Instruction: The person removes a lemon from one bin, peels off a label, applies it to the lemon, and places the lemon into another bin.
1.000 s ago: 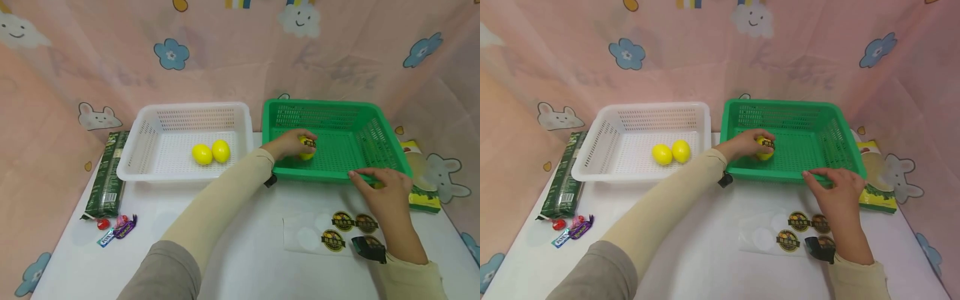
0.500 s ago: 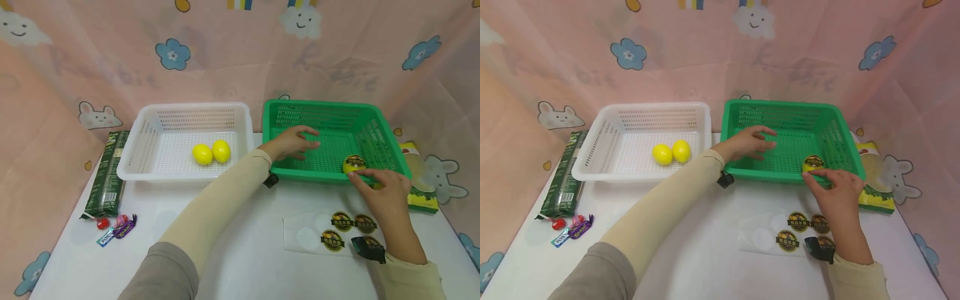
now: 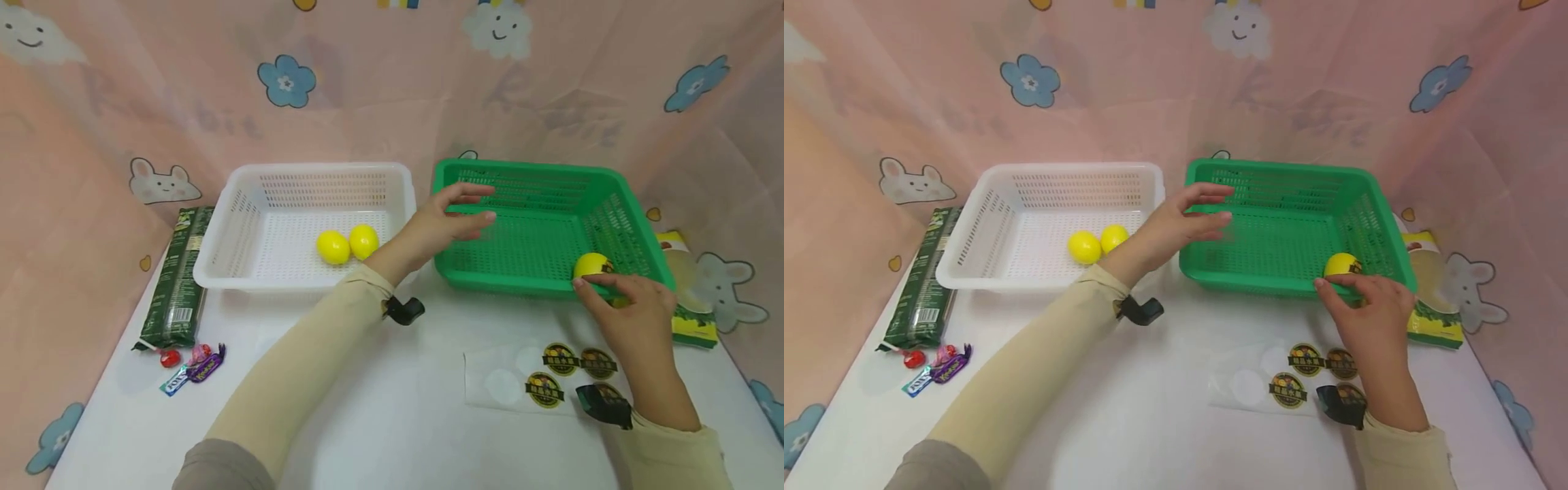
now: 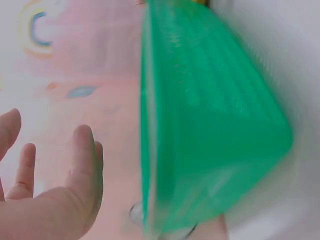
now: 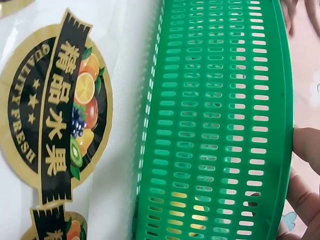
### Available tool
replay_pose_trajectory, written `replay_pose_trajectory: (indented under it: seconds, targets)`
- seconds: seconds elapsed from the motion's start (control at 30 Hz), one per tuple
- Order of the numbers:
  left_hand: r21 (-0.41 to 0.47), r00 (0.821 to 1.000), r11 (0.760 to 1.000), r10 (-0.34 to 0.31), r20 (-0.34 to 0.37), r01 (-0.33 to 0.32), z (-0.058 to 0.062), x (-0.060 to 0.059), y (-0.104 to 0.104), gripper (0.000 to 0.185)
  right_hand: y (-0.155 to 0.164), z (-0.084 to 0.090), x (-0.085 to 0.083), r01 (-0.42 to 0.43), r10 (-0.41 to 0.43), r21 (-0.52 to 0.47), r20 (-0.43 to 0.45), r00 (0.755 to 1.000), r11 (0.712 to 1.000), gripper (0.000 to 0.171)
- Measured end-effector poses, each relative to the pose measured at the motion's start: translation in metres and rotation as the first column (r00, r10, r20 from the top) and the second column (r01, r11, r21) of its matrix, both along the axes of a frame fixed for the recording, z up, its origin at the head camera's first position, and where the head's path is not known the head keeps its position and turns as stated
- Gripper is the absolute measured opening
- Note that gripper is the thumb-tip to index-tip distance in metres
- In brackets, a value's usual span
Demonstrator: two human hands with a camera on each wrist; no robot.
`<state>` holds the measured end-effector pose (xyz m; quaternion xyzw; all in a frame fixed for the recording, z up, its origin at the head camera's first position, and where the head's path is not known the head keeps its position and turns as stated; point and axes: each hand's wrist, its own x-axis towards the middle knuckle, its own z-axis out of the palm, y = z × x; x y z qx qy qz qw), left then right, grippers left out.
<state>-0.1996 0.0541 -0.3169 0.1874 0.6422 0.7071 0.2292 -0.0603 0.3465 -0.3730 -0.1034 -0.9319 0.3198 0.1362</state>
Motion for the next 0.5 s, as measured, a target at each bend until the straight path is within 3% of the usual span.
replay_pose_trajectory:
  seconds: [0.13,0.3,0.4,0.5]
  targets:
    - [0.010,0.993,0.996,0.093,-0.073,-0.092,0.007,0.014,-0.047,0.047,-0.001,0.002,0.001,0.007,-0.007,0.006,0.017,1.000,1.000,0.044]
    - [-0.029,0.973,0.980,0.194,-0.123,-0.199,0.003,0.030,-0.096,0.044,0.000,0.007,0.001,0.040,-0.040,-0.003,0.072,0.997,0.999,0.050]
    - [-0.083,0.955,0.959,0.258,-0.147,-0.272,-0.001,0.038,-0.124,0.043,-0.005,0.013,0.001,0.075,-0.072,-0.034,0.090,0.993,0.997,0.054]
    - [-0.167,0.933,0.925,0.310,-0.184,-0.341,-0.005,0.042,-0.149,0.044,-0.020,0.023,-0.002,0.074,-0.070,-0.068,0.054,0.996,0.995,0.055]
